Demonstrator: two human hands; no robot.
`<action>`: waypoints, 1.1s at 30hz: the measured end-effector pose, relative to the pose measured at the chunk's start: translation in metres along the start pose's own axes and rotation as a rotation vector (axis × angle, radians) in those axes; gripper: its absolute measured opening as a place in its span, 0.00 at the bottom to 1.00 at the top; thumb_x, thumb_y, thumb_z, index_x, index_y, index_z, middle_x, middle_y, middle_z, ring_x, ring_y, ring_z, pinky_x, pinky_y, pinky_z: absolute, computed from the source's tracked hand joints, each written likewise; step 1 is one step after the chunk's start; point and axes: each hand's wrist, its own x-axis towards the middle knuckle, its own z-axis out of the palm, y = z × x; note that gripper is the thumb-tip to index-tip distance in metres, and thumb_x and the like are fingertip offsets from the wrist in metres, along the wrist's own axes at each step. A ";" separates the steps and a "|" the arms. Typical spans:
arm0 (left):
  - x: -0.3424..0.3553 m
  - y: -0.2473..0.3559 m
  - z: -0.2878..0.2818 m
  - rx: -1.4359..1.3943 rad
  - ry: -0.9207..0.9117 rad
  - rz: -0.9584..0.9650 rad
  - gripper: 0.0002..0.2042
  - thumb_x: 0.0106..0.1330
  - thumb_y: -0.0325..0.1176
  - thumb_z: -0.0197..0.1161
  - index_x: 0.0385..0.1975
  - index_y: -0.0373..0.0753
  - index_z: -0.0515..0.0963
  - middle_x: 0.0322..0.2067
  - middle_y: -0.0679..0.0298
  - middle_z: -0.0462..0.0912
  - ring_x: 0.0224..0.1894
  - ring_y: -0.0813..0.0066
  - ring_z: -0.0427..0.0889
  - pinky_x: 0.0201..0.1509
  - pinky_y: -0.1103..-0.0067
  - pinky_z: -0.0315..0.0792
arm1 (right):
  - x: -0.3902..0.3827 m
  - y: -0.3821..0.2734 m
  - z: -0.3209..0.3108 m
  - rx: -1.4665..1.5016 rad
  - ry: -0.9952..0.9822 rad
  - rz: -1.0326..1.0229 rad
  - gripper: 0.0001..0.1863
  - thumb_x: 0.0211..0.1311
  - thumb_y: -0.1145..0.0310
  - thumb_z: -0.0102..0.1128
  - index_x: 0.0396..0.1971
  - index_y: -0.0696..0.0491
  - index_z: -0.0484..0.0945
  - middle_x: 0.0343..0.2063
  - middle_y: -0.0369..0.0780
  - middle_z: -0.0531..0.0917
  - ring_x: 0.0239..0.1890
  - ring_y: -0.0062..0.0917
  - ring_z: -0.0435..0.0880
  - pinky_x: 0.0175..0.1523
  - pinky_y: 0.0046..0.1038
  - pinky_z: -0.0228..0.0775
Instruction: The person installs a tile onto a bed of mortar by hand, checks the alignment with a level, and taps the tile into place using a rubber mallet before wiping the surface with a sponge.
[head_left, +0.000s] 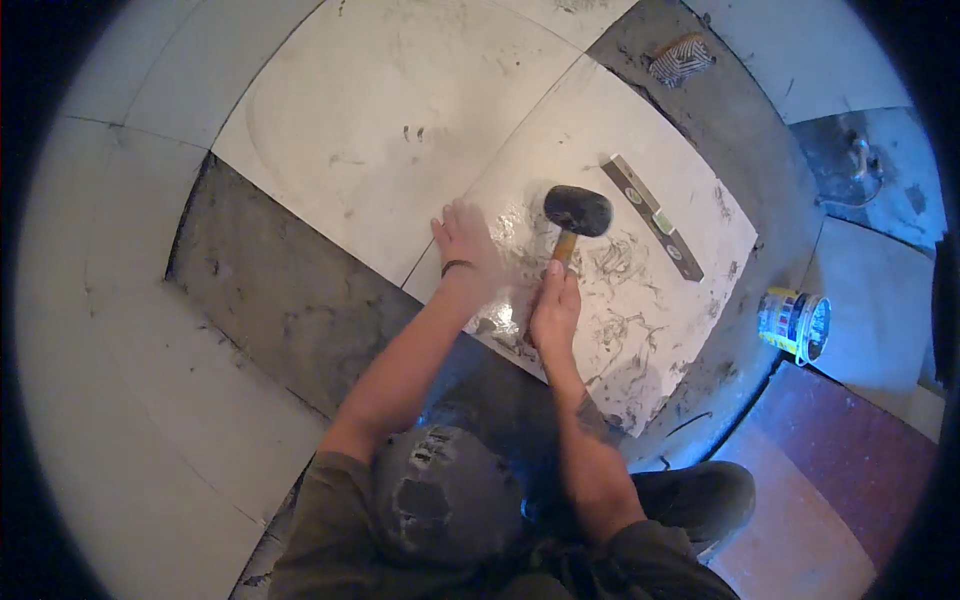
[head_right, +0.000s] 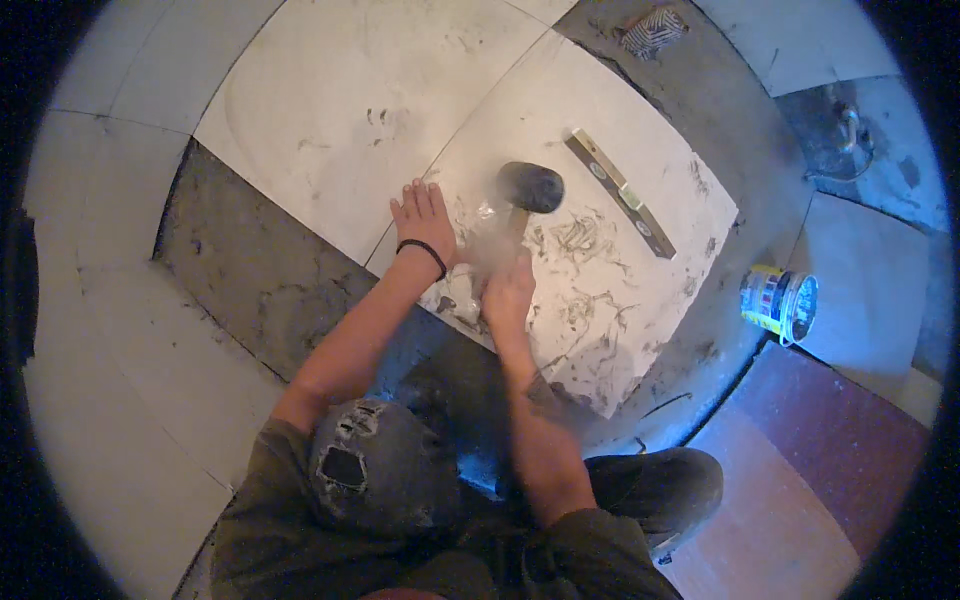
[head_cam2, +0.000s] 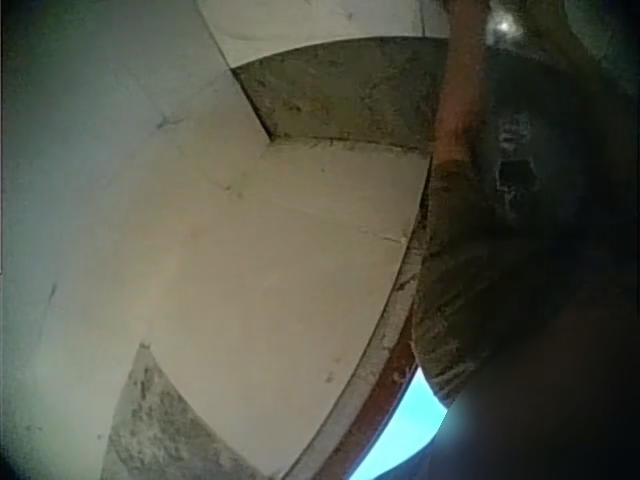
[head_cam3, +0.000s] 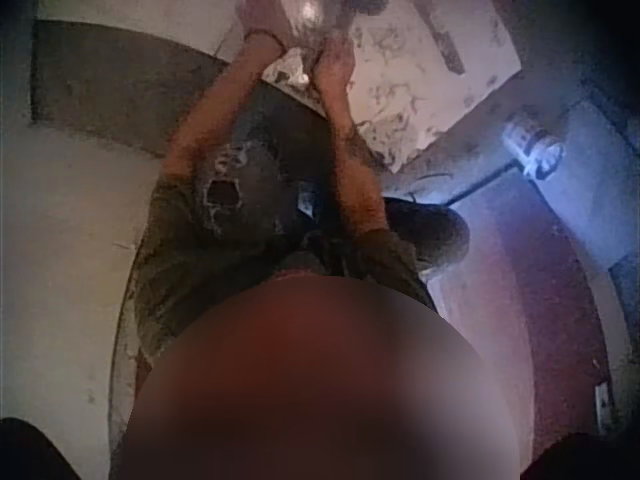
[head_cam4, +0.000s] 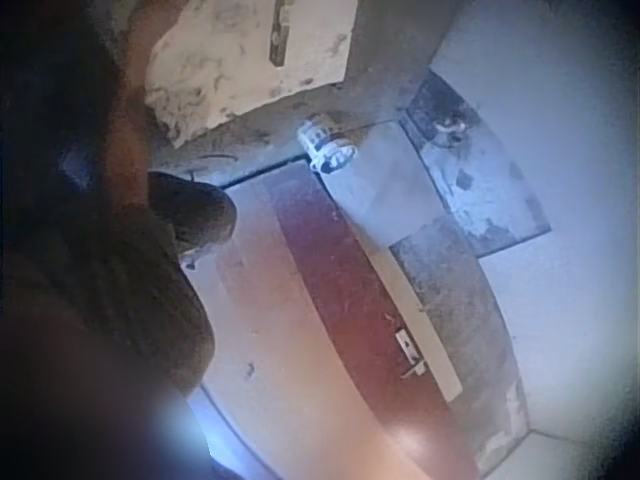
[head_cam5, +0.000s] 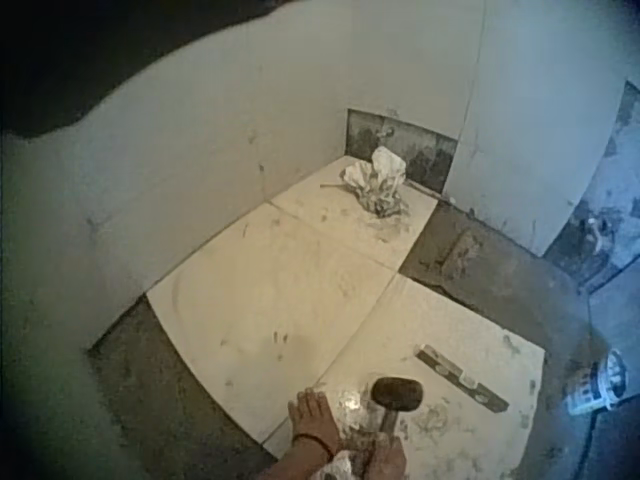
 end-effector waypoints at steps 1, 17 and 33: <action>0.000 0.000 0.001 0.012 0.010 -0.002 0.67 0.48 0.69 0.73 0.76 0.26 0.43 0.77 0.37 0.42 0.79 0.39 0.41 0.78 0.44 0.39 | -0.001 0.001 -0.001 0.014 -0.035 0.043 0.26 0.80 0.48 0.45 0.32 0.59 0.73 0.21 0.41 0.74 0.25 0.28 0.75 0.34 0.34 0.68; 0.057 0.020 -0.032 -0.009 0.017 0.145 0.59 0.56 0.65 0.70 0.76 0.28 0.46 0.77 0.40 0.44 0.80 0.41 0.44 0.79 0.51 0.45 | 0.047 -0.053 -0.042 0.209 -0.001 0.210 0.25 0.81 0.47 0.43 0.31 0.53 0.72 0.18 0.35 0.71 0.19 0.21 0.71 0.26 0.27 0.66; -0.025 -0.022 0.090 -0.394 0.390 0.343 0.41 0.66 0.49 0.65 0.71 0.28 0.60 0.74 0.42 0.56 0.76 0.42 0.54 0.76 0.50 0.52 | 0.016 -0.018 -0.027 0.330 -0.138 0.600 0.27 0.81 0.46 0.41 0.29 0.53 0.69 0.21 0.38 0.75 0.15 0.20 0.70 0.21 0.26 0.63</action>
